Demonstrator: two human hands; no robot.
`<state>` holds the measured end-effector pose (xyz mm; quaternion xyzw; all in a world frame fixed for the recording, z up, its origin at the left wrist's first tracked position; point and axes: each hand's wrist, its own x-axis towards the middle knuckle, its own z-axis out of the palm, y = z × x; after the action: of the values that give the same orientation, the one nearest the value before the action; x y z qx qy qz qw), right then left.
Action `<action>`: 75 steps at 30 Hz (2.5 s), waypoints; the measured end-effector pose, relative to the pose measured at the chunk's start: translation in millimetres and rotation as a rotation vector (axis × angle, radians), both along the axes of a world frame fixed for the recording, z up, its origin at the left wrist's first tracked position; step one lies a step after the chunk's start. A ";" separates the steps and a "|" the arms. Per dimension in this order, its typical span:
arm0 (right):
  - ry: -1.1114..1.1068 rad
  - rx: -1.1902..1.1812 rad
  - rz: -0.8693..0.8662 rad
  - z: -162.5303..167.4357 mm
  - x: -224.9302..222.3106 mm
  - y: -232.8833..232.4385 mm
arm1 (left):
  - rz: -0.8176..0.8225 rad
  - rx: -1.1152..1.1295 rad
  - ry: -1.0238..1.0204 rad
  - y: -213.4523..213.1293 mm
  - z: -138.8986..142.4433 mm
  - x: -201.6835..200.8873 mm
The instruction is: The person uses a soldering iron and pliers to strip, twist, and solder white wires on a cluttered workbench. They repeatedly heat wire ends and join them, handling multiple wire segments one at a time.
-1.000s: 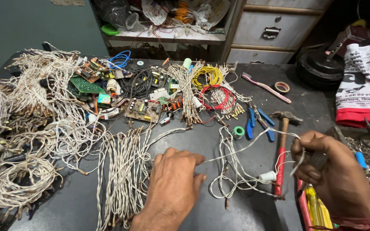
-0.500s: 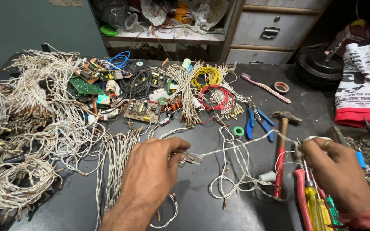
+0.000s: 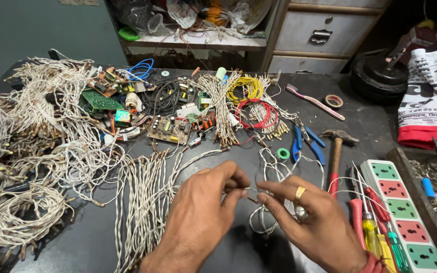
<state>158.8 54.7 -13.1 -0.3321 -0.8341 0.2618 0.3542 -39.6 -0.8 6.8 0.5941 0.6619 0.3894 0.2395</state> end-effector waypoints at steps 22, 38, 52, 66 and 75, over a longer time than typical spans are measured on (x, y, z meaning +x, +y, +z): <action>0.479 -0.702 -0.251 -11.1 56.7 47.7 | 0.031 -0.123 0.228 -3.4 -2.5 -28.6; 0.124 -0.334 -0.276 -0.2 51.6 38.0 | 0.044 -0.027 0.018 -1.1 5.5 -10.7; 0.185 -0.562 -0.216 7.1 17.1 17.1 | -0.074 0.005 -0.095 -4.1 2.3 -4.3; 0.202 -0.576 -0.178 -0.4 24.5 19.8 | -0.116 -0.048 -0.344 -4.6 20.4 18.2; 0.269 -0.649 -0.189 -7.6 28.6 21.2 | -0.087 -0.133 -0.332 -3.8 21.5 16.8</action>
<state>187.4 76.0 -20.7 -0.4654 -0.6192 0.5203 0.3595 -22.8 -4.6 28.3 0.5325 0.6112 0.4269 0.4008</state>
